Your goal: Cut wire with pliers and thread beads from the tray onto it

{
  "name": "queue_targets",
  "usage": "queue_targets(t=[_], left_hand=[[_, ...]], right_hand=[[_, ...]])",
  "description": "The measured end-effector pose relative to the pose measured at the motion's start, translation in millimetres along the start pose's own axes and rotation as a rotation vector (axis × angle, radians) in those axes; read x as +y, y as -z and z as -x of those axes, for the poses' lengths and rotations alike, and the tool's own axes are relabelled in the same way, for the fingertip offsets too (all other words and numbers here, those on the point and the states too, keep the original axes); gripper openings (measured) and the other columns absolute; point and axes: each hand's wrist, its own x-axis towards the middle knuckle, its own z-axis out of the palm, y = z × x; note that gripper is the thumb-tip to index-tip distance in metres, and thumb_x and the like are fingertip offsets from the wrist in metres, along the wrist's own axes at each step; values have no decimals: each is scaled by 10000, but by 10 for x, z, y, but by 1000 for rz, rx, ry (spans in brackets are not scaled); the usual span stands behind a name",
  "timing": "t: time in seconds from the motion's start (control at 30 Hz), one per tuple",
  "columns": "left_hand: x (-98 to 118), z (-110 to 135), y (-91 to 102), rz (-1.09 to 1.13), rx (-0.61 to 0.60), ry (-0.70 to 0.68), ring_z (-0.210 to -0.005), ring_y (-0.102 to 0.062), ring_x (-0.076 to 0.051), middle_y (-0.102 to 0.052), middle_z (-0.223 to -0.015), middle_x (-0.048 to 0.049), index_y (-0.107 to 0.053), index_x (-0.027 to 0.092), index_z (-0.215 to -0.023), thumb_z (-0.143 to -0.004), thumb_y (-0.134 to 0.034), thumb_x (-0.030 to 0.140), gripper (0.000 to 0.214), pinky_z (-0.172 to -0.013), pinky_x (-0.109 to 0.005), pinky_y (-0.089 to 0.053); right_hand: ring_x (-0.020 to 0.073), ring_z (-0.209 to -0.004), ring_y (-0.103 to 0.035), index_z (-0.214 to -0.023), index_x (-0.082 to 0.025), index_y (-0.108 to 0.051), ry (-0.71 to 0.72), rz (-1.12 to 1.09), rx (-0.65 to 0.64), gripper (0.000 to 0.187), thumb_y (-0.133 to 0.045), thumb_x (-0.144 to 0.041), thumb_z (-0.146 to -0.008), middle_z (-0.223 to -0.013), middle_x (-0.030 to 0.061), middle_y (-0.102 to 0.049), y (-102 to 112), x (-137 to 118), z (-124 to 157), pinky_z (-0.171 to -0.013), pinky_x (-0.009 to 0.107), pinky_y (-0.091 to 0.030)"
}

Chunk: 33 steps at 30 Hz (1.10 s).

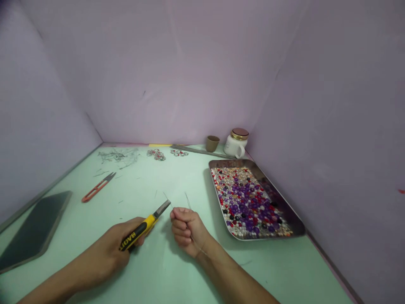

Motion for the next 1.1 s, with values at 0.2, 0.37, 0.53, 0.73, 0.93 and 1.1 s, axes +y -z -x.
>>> queue_targets(t=[0.2,0.37,0.53,0.73,0.93,1.1], left_hand=[[50,-16,-28,-1,38,-25,-598,-401,-110,-431,-620,41,-374,188,-622,-429,-288,39,259,-548,-222,-303],[-65,-101,207,149,102,118,-585,-431,-133,-458,-620,27,-457,177,-706,-468,-378,85,267,-512,-232,-320],[-181,-106,498,250,370,197,-745,-492,-172,-494,-774,-11,-453,183,-822,-515,-436,127,313,-609,-244,-382],[112,23,245,52,-49,42,-578,-350,-106,-384,-623,47,-372,190,-655,-443,-335,52,256,-523,-221,-290],[174,38,58,13,-65,4,-641,-394,-121,-416,-692,30,-362,195,-684,-442,-307,35,295,-595,-234,-321],[212,19,52,-36,-65,-11,-641,-399,-119,-407,-687,29,-345,191,-655,-439,-295,20,279,-586,-232,-313]], right_hand=[[-4,-278,-115,-636,-112,-566,-31,-40,-63,86,-593,-171,-693,-354,-100,-323,16,-9,12,-215,92,-96],[1,-269,-107,-609,-116,-556,50,43,-9,123,-593,-187,-702,-323,-101,-318,-1,15,45,-209,96,-95],[2,-277,-109,-612,-118,-549,25,12,-53,119,-603,-189,-691,-333,-102,-323,7,12,14,-214,93,-106],[-3,-280,-137,-670,-113,-536,-11,-137,-137,87,-572,-176,-718,-379,-110,-301,46,-18,10,-224,81,-98],[0,-282,-168,-673,-107,-507,-126,-236,-236,109,-510,-179,-755,-382,-101,-313,65,-4,46,-224,78,-86],[5,-281,-164,-650,-131,-457,-155,-281,-236,156,-457,-197,-791,-388,-102,-295,47,-9,74,-225,75,-62]])
